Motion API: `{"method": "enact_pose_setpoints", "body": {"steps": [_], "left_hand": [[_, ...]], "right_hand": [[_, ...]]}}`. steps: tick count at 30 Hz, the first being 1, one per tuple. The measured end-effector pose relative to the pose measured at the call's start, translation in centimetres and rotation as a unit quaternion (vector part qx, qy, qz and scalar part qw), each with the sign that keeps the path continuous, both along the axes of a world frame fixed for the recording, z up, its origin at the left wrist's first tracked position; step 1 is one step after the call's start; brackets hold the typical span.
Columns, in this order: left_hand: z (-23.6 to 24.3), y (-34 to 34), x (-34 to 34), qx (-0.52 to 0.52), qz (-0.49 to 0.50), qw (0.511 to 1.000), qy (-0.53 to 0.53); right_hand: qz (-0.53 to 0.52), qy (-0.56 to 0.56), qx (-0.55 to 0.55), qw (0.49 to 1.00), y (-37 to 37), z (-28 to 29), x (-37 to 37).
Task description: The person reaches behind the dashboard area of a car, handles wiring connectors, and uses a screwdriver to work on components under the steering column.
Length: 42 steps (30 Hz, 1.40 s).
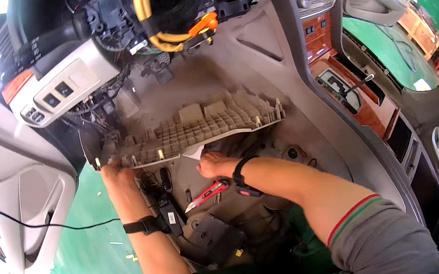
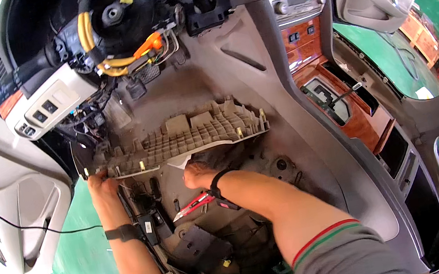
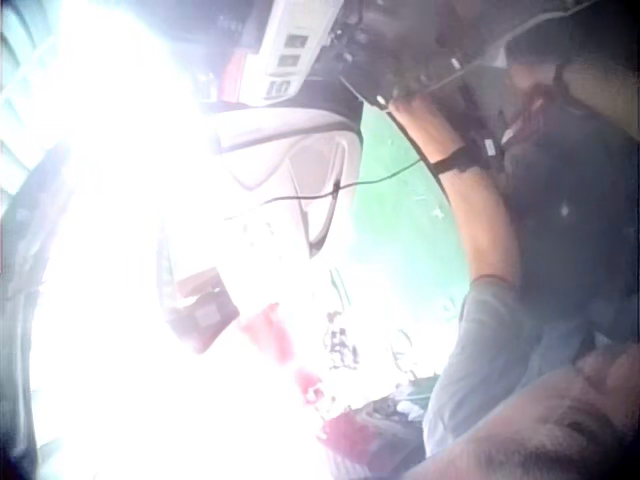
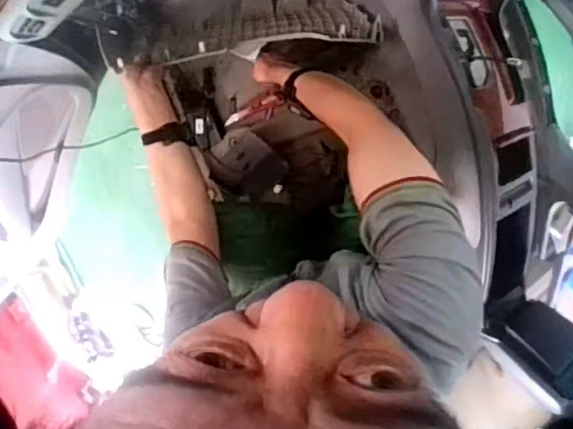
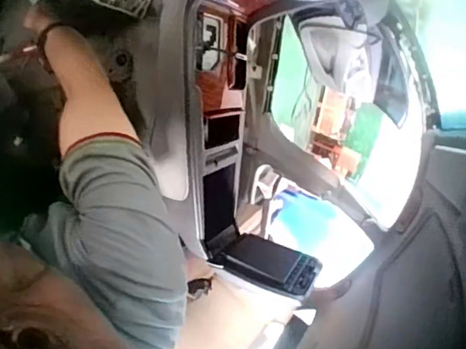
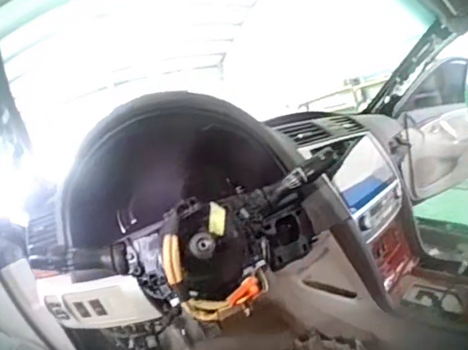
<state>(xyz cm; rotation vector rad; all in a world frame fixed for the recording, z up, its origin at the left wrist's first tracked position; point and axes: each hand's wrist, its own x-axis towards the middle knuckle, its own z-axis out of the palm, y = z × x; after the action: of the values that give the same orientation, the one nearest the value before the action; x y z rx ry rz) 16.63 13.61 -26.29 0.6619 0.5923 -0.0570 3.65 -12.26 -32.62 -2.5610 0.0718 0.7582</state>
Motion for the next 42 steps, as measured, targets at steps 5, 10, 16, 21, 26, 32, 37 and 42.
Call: {"method": "enact_pose_setpoints", "body": {"steps": [5,10,16,21,26,32,37,42], "left_hand": [[1.8,-0.3,-2.3,-0.06,-0.061,0.994,0.07],[2.5,0.4,-3.0,-0.138,-0.062,0.986,0.066],[1.5,2.5,-4.1,-0.119,0.007,0.985,0.123],[-0.2,2.1,-4.1,-0.166,0.015,0.98,0.11],[2.5,-2.1,-4.7,-0.136,-0.01,0.976,0.173],[2.7,-11.1,-5.8,-0.146,-0.118,0.941,0.281],[7.4,-18.3,-8.5,-0.154,-0.36,0.92,0.008],[13.0,-23.4,-12.2,-0.132,-0.453,0.859,-0.198]], "right_hand": [[-0.105,-0.056,0.016,0.993,-0.9,-3.9,3.4],[-0.13,-0.084,0.05,0.987,-0.8,-7.0,5.5],[-0.232,-0.126,0.074,0.962,1.1,-3.1,5.1],[-0.108,0.0,0.301,0.947,-1.4,0.7,4.0],[0.042,0.131,0.263,0.955,-4.8,12.1,2.2],[-0.079,-0.002,0.38,0.921,-15.2,23.1,-0.6],[-0.162,-0.133,0.498,0.841,-16.6,27.7,-4.6],[-0.176,-0.261,0.458,0.832,-18.1,26.3,-6.8]]}}
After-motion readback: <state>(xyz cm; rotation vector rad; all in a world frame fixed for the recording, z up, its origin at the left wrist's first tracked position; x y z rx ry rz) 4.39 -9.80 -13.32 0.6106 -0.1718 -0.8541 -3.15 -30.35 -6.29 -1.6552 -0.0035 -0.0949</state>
